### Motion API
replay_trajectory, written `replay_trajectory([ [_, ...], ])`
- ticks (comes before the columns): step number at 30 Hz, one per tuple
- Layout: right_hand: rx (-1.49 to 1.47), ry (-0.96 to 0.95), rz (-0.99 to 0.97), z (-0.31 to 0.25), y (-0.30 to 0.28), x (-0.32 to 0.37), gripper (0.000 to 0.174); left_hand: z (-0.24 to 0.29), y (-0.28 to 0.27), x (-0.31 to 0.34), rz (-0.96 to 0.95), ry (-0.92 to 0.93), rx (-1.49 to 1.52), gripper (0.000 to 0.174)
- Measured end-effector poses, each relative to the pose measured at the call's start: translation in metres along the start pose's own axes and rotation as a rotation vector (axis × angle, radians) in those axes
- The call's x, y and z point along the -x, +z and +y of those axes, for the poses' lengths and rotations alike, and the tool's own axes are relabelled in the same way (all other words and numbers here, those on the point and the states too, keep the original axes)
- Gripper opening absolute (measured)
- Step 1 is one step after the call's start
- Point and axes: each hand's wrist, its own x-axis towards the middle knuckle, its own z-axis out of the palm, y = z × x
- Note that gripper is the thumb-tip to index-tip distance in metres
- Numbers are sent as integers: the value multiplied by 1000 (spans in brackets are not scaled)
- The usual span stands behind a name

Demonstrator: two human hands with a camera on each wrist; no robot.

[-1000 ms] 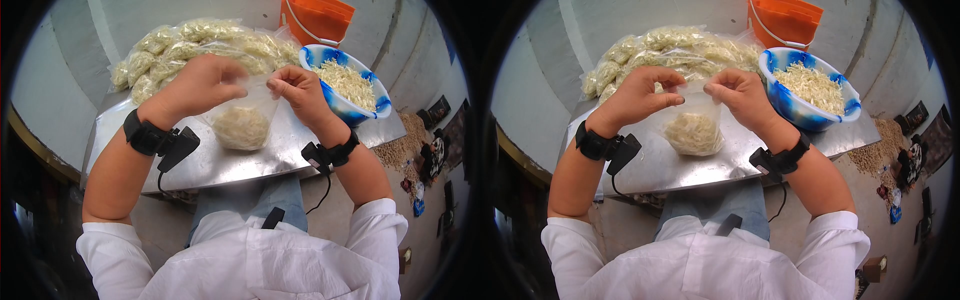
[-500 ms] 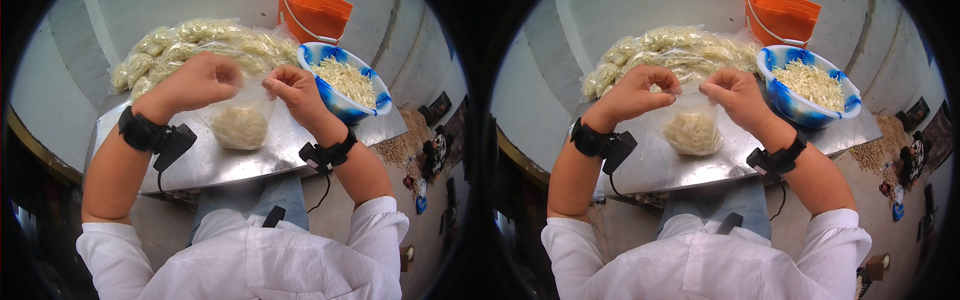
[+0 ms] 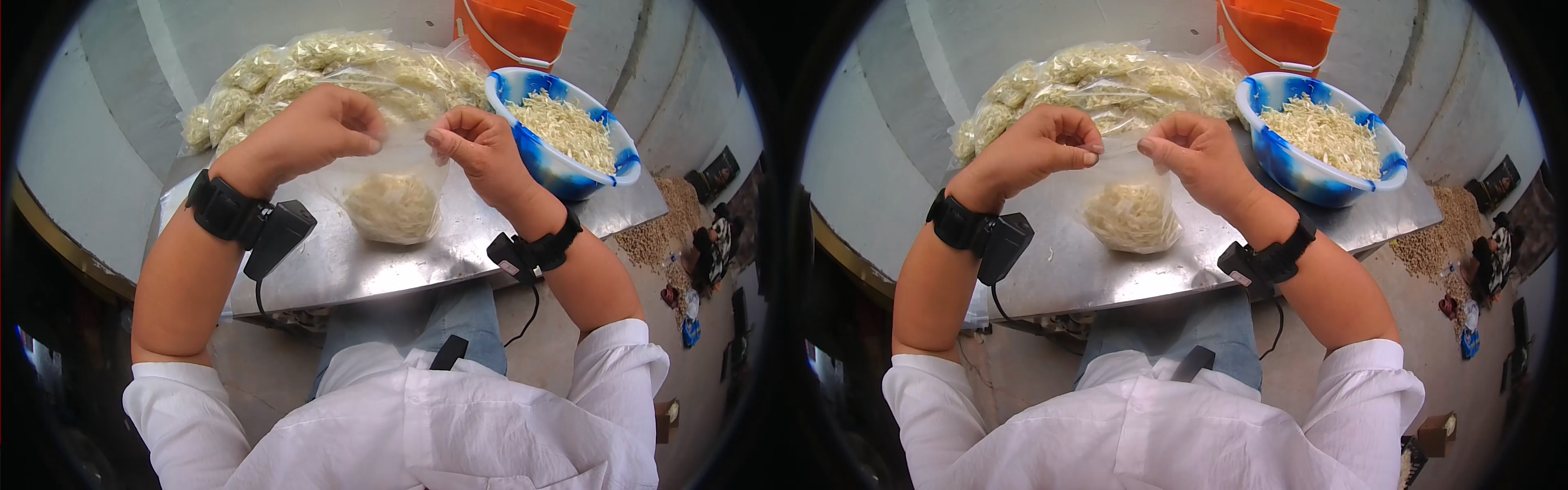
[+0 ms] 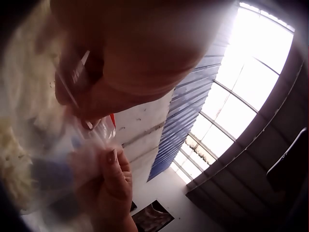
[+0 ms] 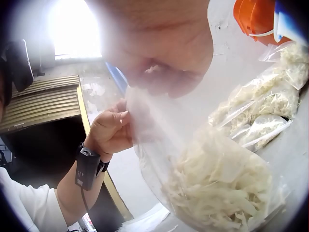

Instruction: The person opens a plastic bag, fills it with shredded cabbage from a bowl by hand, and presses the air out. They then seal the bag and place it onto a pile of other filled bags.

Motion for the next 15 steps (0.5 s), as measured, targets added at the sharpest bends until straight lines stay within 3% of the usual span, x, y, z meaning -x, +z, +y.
replay_trajectory([
  [8, -30, -5, 2, 2, 2, 3, 13, -7, 5, -4, 16, 26, 82, 11],
  [13, 17, 10, 1, 1, 4, 4, 12, -3, 12, -6, 90, 27, -134, 23],
  [15, -3, 12, 23, 1, 4, 3, 13, -7, 10, -9, 132, 58, -29, 24],
])
